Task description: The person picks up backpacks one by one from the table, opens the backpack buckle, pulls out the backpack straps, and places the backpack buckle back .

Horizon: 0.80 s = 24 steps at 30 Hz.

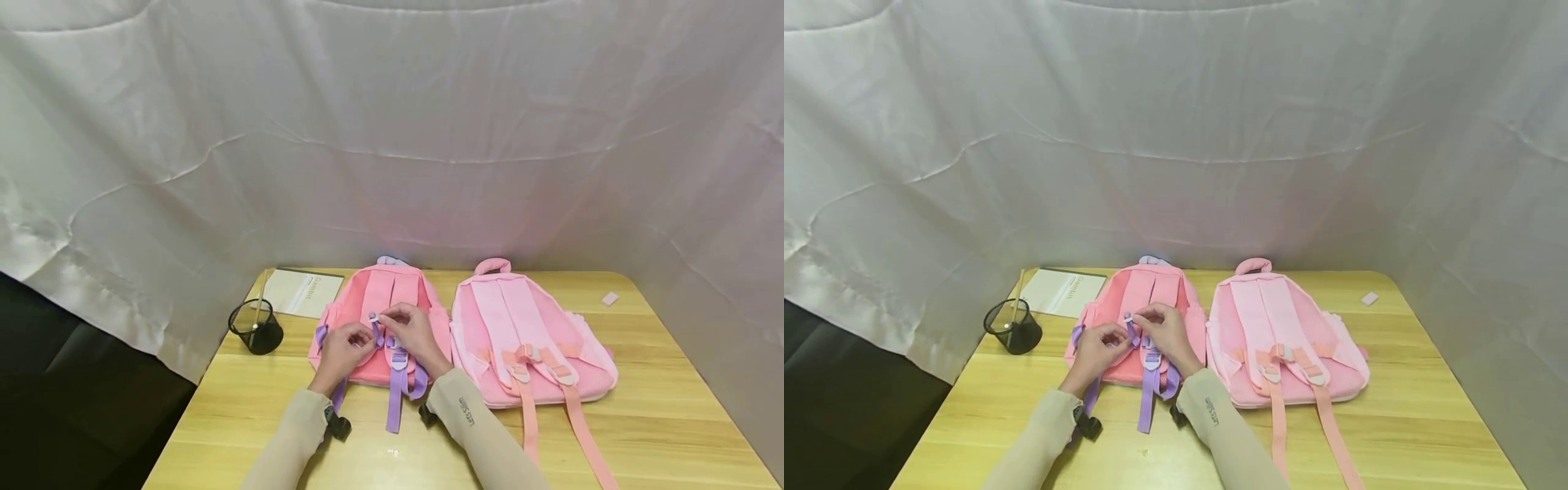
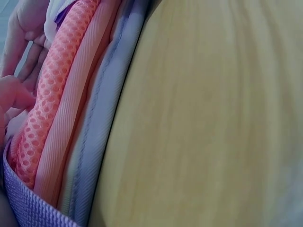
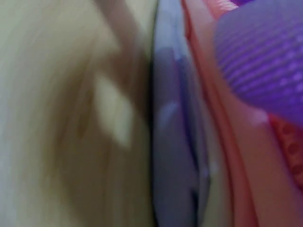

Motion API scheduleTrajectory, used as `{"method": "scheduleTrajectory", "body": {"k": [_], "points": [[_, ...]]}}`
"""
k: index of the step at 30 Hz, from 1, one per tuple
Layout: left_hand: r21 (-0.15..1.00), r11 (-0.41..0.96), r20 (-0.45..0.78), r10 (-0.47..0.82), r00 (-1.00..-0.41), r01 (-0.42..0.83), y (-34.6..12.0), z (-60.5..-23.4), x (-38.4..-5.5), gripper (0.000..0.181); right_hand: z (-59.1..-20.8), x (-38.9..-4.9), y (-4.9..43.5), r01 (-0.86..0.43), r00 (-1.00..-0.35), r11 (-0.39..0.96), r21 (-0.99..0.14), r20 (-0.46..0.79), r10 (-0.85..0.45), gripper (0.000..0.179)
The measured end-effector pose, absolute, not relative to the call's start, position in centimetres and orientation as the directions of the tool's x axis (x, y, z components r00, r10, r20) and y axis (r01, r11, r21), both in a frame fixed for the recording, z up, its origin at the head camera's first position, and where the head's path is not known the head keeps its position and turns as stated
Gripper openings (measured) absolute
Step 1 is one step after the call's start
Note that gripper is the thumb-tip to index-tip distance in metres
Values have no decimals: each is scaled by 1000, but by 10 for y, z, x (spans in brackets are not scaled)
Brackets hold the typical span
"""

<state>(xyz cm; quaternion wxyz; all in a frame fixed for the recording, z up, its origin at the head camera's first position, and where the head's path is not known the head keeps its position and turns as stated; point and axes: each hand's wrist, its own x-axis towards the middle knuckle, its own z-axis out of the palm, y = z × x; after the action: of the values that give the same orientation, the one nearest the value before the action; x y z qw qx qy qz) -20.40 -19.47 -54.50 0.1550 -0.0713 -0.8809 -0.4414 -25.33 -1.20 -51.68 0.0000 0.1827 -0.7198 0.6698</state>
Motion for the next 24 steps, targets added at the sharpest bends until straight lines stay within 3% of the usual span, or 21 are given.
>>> {"method": "scheduleTrajectory", "body": {"k": [6, 24], "points": [[693, 655, 382, 22, -924, 302, -194, -547, -200, 11, -531, -262, -10, -243, -939, -8, -970, 238, -249, 12], [752, 619, 278, 14, -960, 227, -195, -544, -204, 7, -528, -262, -9, -202, -958, -30, -979, 204, -201, 14]]}}
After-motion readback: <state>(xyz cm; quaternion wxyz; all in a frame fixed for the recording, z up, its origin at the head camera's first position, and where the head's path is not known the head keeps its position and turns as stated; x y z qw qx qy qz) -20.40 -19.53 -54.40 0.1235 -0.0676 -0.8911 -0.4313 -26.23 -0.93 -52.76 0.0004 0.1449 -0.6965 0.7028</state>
